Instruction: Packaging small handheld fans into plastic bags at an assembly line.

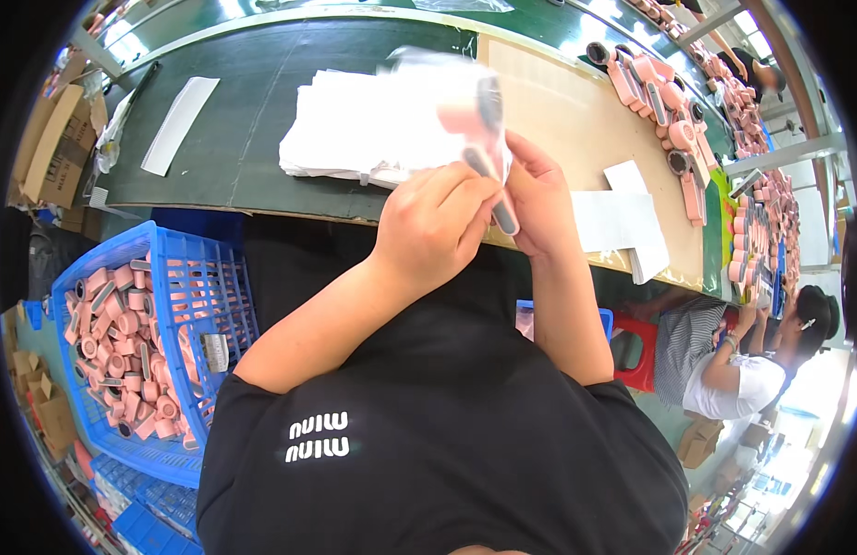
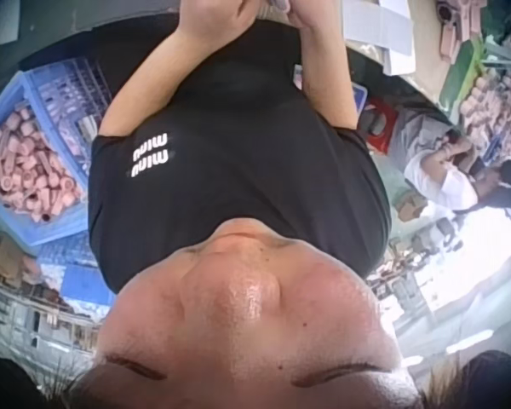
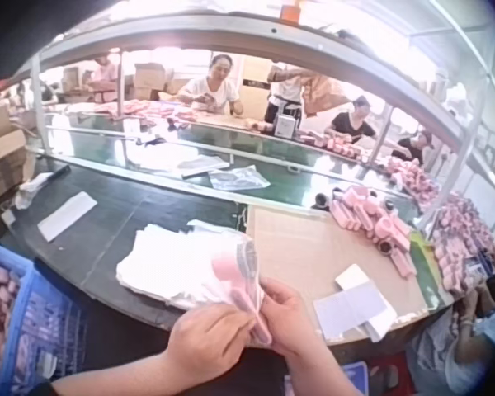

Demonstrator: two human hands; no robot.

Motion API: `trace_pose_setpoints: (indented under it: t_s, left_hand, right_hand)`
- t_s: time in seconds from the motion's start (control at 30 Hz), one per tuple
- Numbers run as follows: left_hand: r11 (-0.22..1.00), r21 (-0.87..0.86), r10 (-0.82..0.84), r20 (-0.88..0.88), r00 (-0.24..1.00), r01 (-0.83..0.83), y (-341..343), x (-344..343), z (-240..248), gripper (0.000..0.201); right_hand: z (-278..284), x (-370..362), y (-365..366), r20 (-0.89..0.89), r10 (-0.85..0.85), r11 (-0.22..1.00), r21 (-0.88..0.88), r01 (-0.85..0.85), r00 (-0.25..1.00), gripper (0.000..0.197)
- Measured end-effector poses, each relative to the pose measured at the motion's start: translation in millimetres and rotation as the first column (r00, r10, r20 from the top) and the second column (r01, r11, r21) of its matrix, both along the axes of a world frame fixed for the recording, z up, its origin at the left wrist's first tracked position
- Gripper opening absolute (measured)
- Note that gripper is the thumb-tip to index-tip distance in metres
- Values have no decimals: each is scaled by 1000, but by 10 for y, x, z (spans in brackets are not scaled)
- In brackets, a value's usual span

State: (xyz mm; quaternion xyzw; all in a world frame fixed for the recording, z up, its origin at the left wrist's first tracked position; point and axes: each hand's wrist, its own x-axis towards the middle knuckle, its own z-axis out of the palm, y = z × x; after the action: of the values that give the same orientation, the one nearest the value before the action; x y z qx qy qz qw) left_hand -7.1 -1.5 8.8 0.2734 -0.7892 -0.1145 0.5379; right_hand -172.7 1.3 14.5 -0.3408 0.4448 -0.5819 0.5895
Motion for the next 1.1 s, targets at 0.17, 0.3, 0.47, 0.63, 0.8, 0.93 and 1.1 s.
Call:
trace_pose_setpoints:
  t_s: [0.17, 0.3, 0.47, 0.63, 0.8, 0.93, 1.1]
  left_hand:
    - [996, -6, -91, -17, 996, 91, 120, -34, -46, 21]
    - [989, 49, -138, -60, 989, 141, 177, -106, -67, 23]
    - [969, 53, -237, -80, 968, 241, 137, -46, 84, 21]
    - [995, 96, 5, -178, 984, 12, -303, 204, 86, 5]
    - [967, 161, 169, 166, 971, -196, -689, 158, 80, 18]
    - [916, 229, 181, 499, 848, -330, -684, -40, 203, 40]
    - [919, 216, 186, 500, 846, -329, -642, -38, 100, 22]
  right_hand:
    - [-117, -148, 37, 262, -36, 999, -21, 43, 964, 22]
    - [-73, -202, 98, 171, -137, 988, -50, 148, 976, 20]
    - [79, -877, 413, -371, -367, 921, -271, 279, 853, 12]
    - [357, -1717, 1272, -841, 76, 982, 156, 104, 535, 16]
    - [-733, -2443, 2076, -691, 723, 682, 712, 168, -6, 26]
    - [-1912, -2828, 3061, -332, 913, 333, 942, 37, 238, 20]
    - [-2394, -2971, 3678, -166, 785, 108, 985, 132, 597, 18]
